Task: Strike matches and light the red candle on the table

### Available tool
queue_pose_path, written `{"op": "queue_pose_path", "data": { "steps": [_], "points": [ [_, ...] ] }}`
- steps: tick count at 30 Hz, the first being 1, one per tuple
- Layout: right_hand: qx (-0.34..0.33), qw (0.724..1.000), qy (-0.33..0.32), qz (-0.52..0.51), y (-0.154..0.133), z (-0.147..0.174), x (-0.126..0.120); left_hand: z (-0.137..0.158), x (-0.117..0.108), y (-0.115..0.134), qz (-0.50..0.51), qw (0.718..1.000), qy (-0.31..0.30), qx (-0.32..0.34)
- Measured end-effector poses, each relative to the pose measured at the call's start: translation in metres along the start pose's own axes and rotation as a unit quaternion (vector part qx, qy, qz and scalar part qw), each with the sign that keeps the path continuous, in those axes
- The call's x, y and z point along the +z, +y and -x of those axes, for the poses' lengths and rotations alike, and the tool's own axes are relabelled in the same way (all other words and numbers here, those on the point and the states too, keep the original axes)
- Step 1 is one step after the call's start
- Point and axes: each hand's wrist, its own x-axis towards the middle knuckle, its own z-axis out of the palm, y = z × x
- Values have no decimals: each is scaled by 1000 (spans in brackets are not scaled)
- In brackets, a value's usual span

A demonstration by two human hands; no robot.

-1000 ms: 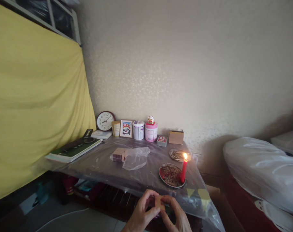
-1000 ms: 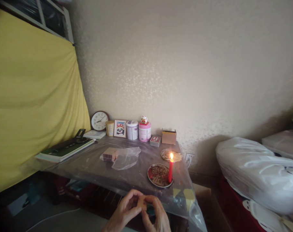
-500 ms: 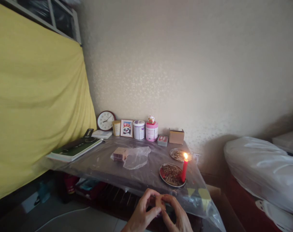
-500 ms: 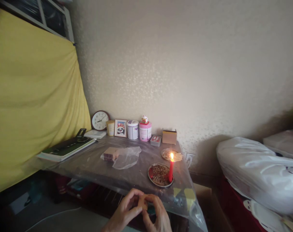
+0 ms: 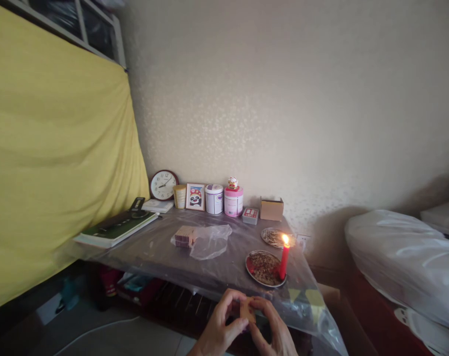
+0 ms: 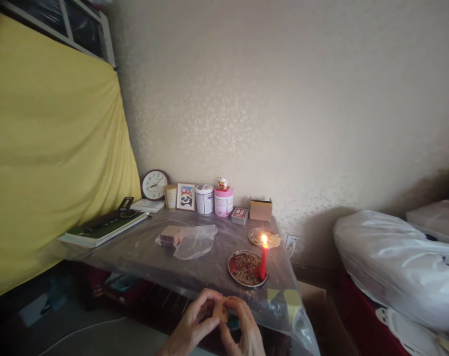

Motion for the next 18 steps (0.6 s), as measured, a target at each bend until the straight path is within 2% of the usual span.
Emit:
{"op": "queue_pose_path", "data": {
  "steps": [18],
  "points": [
    [12, 1000, 2, 5, 3, 1, 0, 1, 1, 0, -16, 1000, 2, 8]
  ]
}}
